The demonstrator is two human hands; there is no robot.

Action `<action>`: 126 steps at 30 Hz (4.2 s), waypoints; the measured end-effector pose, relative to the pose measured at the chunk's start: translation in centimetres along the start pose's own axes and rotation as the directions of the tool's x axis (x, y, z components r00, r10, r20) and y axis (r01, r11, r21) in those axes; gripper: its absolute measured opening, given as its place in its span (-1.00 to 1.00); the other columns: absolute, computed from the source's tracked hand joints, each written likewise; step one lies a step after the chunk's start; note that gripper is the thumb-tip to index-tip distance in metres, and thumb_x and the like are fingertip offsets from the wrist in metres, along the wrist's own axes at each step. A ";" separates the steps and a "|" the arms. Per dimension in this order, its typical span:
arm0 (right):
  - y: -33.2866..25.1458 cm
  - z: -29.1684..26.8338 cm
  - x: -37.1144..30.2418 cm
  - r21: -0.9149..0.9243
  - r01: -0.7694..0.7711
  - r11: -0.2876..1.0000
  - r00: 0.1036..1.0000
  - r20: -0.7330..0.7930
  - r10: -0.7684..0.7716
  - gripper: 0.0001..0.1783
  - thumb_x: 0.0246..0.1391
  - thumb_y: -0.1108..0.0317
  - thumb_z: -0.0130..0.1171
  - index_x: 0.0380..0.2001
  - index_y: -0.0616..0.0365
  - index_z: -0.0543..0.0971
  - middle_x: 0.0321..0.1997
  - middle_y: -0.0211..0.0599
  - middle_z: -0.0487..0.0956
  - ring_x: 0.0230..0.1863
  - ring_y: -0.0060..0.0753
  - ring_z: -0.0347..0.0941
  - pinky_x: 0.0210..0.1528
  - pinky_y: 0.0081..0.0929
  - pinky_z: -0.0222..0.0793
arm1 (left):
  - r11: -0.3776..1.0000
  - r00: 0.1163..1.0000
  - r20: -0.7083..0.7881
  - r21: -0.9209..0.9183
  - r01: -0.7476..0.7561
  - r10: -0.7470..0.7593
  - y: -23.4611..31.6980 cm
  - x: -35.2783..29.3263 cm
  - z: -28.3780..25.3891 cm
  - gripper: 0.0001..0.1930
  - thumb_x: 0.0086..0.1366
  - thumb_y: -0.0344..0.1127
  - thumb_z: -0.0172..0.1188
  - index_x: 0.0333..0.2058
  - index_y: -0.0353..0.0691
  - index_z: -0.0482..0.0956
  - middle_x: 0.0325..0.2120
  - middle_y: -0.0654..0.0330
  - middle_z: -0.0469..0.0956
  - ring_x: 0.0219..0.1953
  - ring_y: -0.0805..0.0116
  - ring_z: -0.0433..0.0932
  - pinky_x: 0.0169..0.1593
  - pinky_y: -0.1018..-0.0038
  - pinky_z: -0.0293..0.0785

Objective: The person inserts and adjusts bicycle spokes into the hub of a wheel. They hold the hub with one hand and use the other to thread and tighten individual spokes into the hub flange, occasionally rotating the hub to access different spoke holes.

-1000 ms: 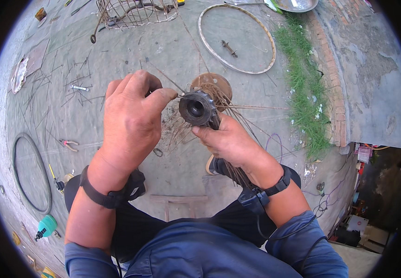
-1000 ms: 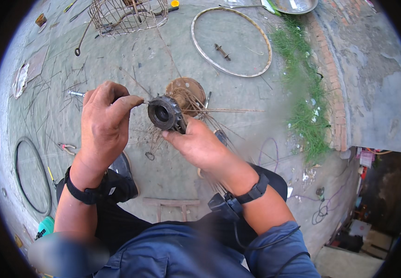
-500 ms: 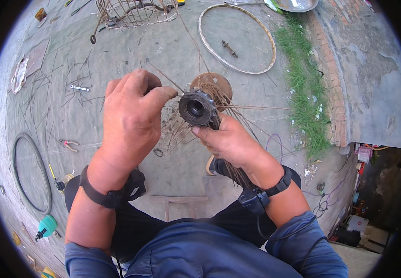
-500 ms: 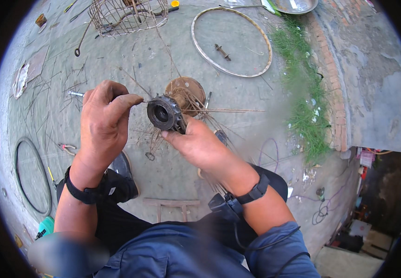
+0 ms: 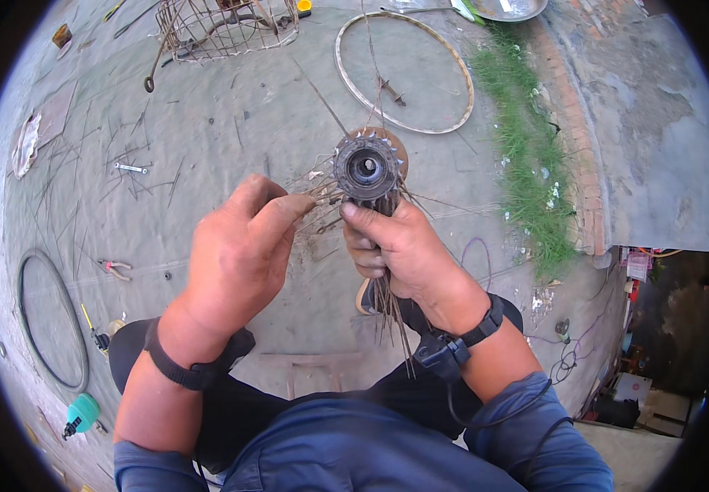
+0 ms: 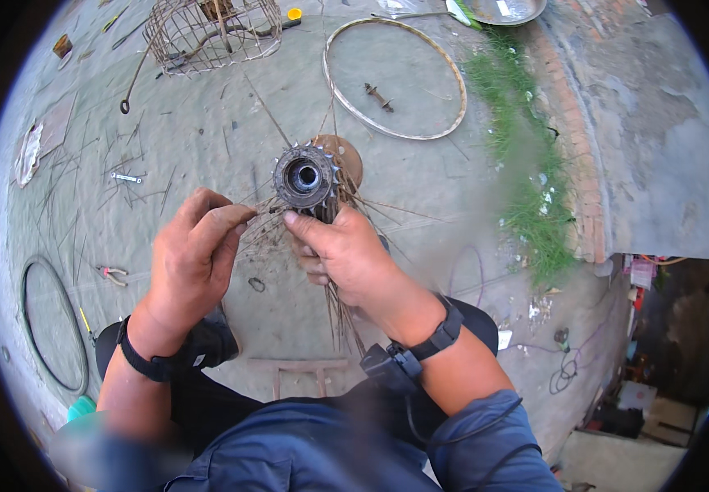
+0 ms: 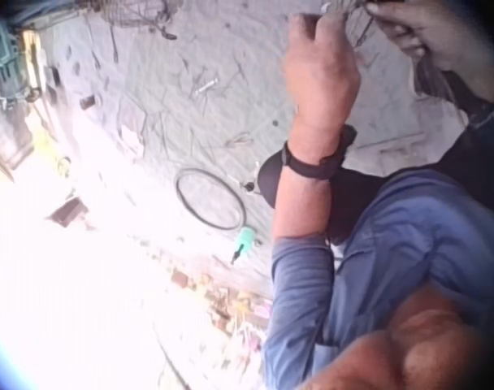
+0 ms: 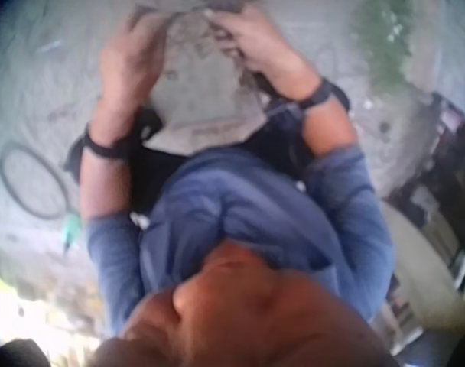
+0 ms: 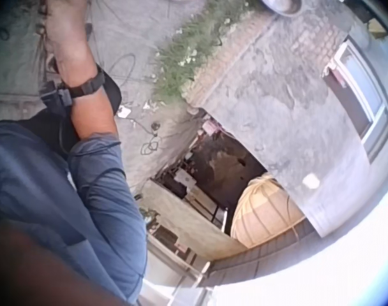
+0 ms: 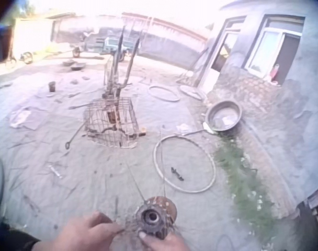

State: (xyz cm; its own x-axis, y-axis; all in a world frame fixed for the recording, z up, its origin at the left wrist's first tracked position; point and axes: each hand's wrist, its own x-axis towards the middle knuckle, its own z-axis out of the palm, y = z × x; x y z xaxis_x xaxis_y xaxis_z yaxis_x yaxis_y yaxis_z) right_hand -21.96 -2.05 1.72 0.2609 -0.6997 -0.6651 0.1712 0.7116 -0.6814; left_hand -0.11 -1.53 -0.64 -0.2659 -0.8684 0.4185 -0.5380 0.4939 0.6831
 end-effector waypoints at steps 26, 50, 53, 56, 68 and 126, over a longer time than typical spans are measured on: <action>0.5 0.0 0.1 -0.044 0.008 0.999 1.000 -0.003 -0.008 -0.83 0.46 0.20 0.26 -0.25 -0.08 0.51 -0.50 -0.66 0.32 -0.58 -0.72 0.13 -0.57 -0.56 0.01 | 0.994 0.995 -0.064 0.077 -0.073 0.078 -0.1 1.1 0.6 -0.63 0.10 -0.60 0.32 -0.11 -0.10 0.74 -0.32 0.14 0.59 -0.36 0.08 0.66 -0.37 0.24 0.58; 0.7 1.2 0.1 -0.053 0.036 0.998 0.997 -0.071 -0.040 -0.82 0.49 0.18 0.23 -0.22 -0.03 0.54 -0.48 -0.64 0.37 -0.58 -0.74 0.18 -0.57 -0.61 0.09 | 0.999 0.999 -0.040 -0.023 -0.024 0.023 1.6 1.0 2.0 -0.66 0.22 -0.61 0.31 -0.04 -0.16 0.71 -0.26 0.10 0.60 -0.34 0.04 0.68 -0.35 0.22 0.62; 0.5 0.9 0.1 -0.064 0.048 0.997 0.995 -0.080 -0.053 -0.81 0.49 0.18 0.23 -0.23 -0.03 0.52 -0.48 -0.63 0.38 -0.58 -0.74 0.18 -0.57 -0.61 0.09 | 0.999 0.999 -0.018 -0.037 0.036 -0.037 1.3 0.4 1.8 -0.67 0.25 -0.60 0.31 -0.03 -0.17 0.70 -0.26 0.09 0.59 -0.33 0.02 0.68 -0.35 0.21 0.62; 0.4 0.9 0.3 -0.065 0.058 0.996 0.993 -0.097 -0.065 -0.81 0.49 0.18 0.22 -0.24 -0.02 0.51 -0.48 -0.62 0.39 -0.58 -0.73 0.19 -0.58 -0.61 0.08 | 0.999 0.999 -0.043 -0.044 0.029 -0.031 1.3 0.3 2.2 -0.68 0.25 -0.59 0.33 -0.03 -0.17 0.70 -0.25 0.09 0.59 -0.33 0.02 0.68 -0.34 0.21 0.61; 1.1 0.6 0.7 -0.067 0.133 0.989 0.988 -0.075 -0.138 -0.92 0.46 0.31 0.21 -0.12 0.03 0.57 -0.52 -0.65 0.42 -0.59 -0.75 0.25 -0.59 -0.57 0.13 | 0.995 0.998 -0.050 -0.087 0.037 -0.042 1.9 0.4 2.4 -0.69 0.29 -0.58 0.31 0.00 -0.18 0.68 -0.23 0.07 0.59 -0.29 0.01 0.68 -0.31 0.21 0.62; 2.9 1.0 1.4 -0.287 0.271 0.919 0.944 -0.108 -0.312 -0.82 0.42 0.39 0.20 -0.05 0.26 0.64 -0.25 -0.47 0.65 -0.19 -0.63 0.47 -0.12 -0.42 0.48 | 0.930 0.965 0.017 -0.261 0.257 -0.262 3.1 0.3 2.6 -0.78 0.37 -0.55 0.27 -0.04 -0.23 0.67 -0.23 0.01 0.60 -0.25 -0.08 0.67 -0.21 0.19 0.60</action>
State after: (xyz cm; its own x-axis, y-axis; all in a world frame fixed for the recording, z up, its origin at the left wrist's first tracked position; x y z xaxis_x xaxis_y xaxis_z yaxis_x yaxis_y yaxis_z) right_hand -20.15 -0.92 -0.85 0.0902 -0.8896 -0.4478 -0.0451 0.4455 -0.8941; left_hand -3.90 -0.38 0.04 -0.1294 -0.9680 0.2150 -0.3599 0.2479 0.8995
